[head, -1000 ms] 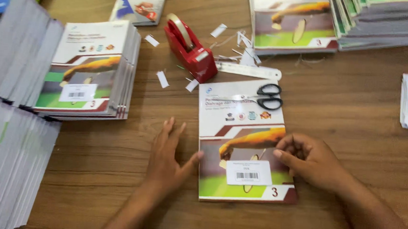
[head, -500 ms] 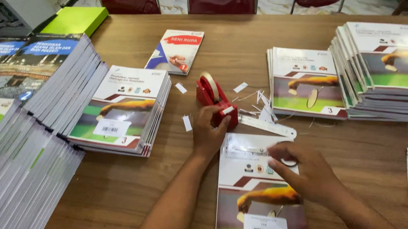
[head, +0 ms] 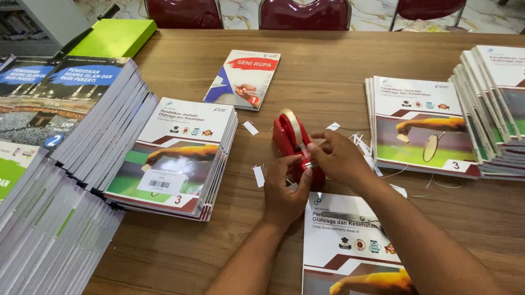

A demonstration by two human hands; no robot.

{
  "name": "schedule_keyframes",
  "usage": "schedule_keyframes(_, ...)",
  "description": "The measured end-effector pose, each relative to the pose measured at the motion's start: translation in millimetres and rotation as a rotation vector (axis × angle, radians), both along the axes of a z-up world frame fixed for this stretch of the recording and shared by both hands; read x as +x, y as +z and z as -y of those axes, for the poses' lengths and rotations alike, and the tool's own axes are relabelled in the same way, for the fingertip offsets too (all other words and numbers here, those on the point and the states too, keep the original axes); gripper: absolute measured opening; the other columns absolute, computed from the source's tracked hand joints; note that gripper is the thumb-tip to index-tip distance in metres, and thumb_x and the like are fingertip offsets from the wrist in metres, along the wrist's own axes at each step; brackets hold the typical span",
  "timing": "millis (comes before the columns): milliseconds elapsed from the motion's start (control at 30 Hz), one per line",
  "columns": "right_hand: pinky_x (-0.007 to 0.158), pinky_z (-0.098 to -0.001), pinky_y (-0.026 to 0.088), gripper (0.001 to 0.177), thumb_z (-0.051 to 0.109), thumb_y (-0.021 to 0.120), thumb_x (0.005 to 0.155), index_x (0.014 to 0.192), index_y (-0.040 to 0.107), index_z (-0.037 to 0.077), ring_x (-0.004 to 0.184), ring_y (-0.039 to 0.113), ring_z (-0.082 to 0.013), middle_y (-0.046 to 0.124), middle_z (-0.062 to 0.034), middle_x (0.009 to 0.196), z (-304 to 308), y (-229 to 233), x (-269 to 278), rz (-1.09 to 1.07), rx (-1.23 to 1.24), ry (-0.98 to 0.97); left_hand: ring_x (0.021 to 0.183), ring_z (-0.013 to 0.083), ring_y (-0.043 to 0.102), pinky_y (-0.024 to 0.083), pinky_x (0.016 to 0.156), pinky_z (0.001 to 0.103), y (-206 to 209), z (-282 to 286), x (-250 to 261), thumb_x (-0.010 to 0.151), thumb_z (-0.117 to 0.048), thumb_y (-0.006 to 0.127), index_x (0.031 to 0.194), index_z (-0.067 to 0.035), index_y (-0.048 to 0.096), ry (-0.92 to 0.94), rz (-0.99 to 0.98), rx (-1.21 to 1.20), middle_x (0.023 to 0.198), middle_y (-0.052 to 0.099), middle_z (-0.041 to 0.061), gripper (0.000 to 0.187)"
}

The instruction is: The person applies barcode stickers to the covers of books using a tape dispenser and scissors. They cut the tape, place the sticker on the book, and smooth it down, repeating the process for multiple books.

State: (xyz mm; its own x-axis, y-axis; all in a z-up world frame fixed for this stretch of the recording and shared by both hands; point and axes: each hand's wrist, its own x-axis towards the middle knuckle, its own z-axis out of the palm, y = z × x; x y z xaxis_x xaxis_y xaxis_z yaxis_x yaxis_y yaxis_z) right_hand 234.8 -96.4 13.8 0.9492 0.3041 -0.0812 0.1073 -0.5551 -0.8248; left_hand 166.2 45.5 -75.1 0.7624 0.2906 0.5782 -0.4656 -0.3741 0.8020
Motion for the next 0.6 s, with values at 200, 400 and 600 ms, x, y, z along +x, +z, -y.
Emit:
schedule_keyframes(200, 0.08, -0.0324, 0.055, 0.056, 0.024, 0.078, 0.081, 0.135, 0.065, 0.015, 0.078, 0.074, -0.0185, 0.078, -0.0043, 0.08, 0.5, -7.3, 6.9, -0.066, 0.051, -0.047, 0.093, 0.0312, 0.068, 0.06, 0.08, 0.039, 7.2, 4.7, -2.6, 0.094, -0.03, 0.074, 0.119, -0.011, 0.069, 0.046, 0.061, 0.055, 0.102, 0.065, 0.01, 0.032)
schedule_keyframes(400, 0.054, -0.023, 0.041, 0.051, 0.012, 0.078, 0.081, 0.13, 0.064, 0.004, 0.06, 0.058, -0.0128, 0.066, -0.0056, 0.07, 2.7, 28.9, -23.9, -0.029, 0.312, -0.121, 0.095, 0.036, 0.067, 0.055, 0.085, 0.046, 2.5, 2.9, -0.2, 0.097, -0.03, 0.071, 0.12, -0.007, 0.068, 0.005, 0.087, 0.073, 0.103, 0.066, 0.015, 0.033)
schedule_keyframes(600, 0.049, -0.0241, 0.038, 0.051, 0.017, 0.081, 0.077, 0.126, 0.069, 0.011, 0.056, 0.055, -0.0127, 0.071, -0.0069, 0.068, 30.5, 21.7, -50.2, -0.062, 0.252, -0.123, 0.098, 0.0333, 0.068, 0.054, 0.089, 0.043, 2.5, 4.7, -2.1, 0.096, -0.03, 0.072, 0.124, -0.01, 0.068, 0.03, 0.082, 0.072, 0.106, 0.067, 0.012, 0.035)
